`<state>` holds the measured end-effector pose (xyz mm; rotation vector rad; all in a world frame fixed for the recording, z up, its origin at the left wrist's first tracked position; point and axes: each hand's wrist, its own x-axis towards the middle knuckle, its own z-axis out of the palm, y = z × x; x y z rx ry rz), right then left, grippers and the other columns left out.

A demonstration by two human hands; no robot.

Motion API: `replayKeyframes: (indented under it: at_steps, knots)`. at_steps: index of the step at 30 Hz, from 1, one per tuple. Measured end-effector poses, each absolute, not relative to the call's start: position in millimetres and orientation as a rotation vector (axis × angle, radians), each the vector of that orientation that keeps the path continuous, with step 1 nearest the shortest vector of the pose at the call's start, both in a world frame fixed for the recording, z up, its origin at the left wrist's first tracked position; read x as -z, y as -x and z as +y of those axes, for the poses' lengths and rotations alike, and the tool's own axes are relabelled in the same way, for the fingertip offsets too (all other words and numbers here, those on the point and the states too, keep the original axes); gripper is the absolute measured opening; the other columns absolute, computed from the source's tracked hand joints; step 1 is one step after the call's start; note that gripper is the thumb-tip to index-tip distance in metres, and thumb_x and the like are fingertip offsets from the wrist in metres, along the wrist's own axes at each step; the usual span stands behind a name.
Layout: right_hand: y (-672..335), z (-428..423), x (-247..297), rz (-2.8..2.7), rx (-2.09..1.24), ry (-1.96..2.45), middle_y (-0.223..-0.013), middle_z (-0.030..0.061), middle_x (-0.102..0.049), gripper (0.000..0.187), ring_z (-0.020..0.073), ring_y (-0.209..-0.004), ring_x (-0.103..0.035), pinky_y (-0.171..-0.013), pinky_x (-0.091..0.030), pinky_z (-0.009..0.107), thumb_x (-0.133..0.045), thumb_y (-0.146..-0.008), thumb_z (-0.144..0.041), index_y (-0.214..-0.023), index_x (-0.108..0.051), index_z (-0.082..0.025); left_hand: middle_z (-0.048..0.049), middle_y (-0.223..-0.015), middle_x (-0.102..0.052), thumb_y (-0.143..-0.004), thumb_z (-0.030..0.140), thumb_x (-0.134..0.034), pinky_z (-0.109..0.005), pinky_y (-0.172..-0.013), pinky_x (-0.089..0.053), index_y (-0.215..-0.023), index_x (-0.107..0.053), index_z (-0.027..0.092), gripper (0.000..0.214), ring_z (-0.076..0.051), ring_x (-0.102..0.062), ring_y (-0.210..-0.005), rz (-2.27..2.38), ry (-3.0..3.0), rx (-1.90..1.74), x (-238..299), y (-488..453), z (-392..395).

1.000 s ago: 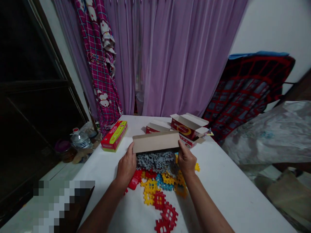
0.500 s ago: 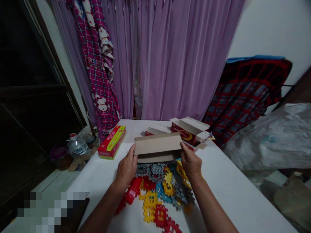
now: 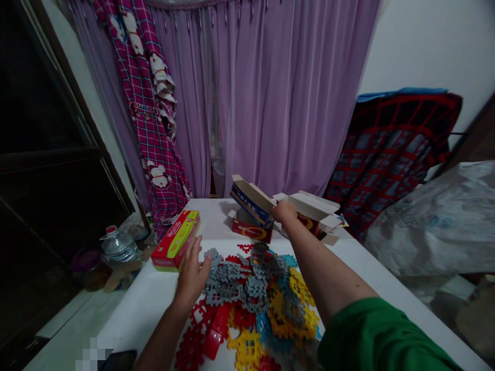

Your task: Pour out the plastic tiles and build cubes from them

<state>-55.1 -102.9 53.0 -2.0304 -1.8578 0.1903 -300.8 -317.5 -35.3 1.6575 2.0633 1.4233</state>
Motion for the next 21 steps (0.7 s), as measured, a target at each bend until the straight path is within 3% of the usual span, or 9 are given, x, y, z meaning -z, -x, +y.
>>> replayKeyframes:
  at_steps: [6, 9, 12, 15, 18, 21]
  knots:
    - [63, -114, -55, -1.924, -0.228, 2.064, -0.11, 0.0233, -0.07, 0.049, 0.0314, -0.105, -0.067, -0.085, -0.053, 0.039, -0.046, -0.091, -0.044, -0.115, -0.071, -0.01, -0.0134, -0.139, -0.056, -0.091, 0.039, -0.045, -0.043, -0.109, -0.042, -0.137, -0.052, 0.019, 0.051, -0.024, -0.053, -0.128, 2.085, -1.798, -1.115, 62, 302, -341]
    - [51, -137, -63, -1.967, -0.202, 2.057, -0.109, 0.0214, -0.071, 0.055, 0.031, -0.105, -0.066, -0.086, -0.051, 0.039, -0.039, -0.093, -0.052, -0.114, -0.071, -0.013, -0.0087, -0.139, -0.058, -0.089, 0.043, -0.05, -0.05, -0.114, -0.033, -0.131, -0.059, 0.027, 0.046, -0.026, -0.049, -0.132, 1.969, -1.958, -0.753, 59, 288, -351]
    - [21, -178, -57, -2.097, -0.208, 2.0, -0.106, 0.0151, -0.073, 0.048, 0.0283, -0.103, -0.067, -0.083, -0.049, 0.034, -0.043, -0.092, -0.053, -0.105, -0.075, -0.019, -0.0065, -0.149, -0.047, -0.084, 0.053, -0.058, -0.059, -0.115, -0.024, -0.135, -0.056, 0.036, 0.054, -0.031, -0.04, -0.139, 1.84, -2.07, -0.393, 56, 268, -363]
    - [-16, -233, -28, -2.375, -0.388, 1.867, -0.104, 0.0096, -0.074, 0.044, 0.0263, -0.098, -0.068, -0.08, -0.049, 0.033, -0.044, -0.092, -0.052, -0.102, -0.075, -0.024, -0.0077, -0.159, -0.031, -0.079, 0.059, -0.061, -0.062, -0.115, -0.019, -0.142, -0.048, 0.038, 0.068, -0.035, -0.027, -0.146, 1.826, -2.099, -0.199, 53, 252, -363]
    - [-36, -286, 14, -2.341, -0.562, 1.86, -0.121, 0.0104, -0.068, 0.053, 0.0274, -0.108, -0.065, -0.088, -0.048, 0.036, -0.051, -0.087, -0.058, -0.124, -0.067, -0.024, -0.0101, -0.162, -0.02, -0.079, 0.06, -0.06, -0.063, -0.115, -0.016, -0.148, -0.038, 0.036, 0.077, -0.036, -0.018, -0.148, 1.885, -2.038, -0.13, 50, 241, -346]
    - [-23, -319, 52, -2.353, -0.607, 1.769, -0.141, 0.0162, -0.053, 0.071, 0.0307, -0.123, -0.055, -0.097, -0.046, 0.04, -0.063, -0.08, -0.055, -0.142, -0.052, -0.023, -0.0132, -0.164, -0.012, -0.075, 0.066, -0.06, -0.067, -0.113, -0.014, -0.15, -0.034, 0.031, 0.087, -0.039, -0.009, -0.149, 1.925, -1.934, -0.086, 48, 235, -327]
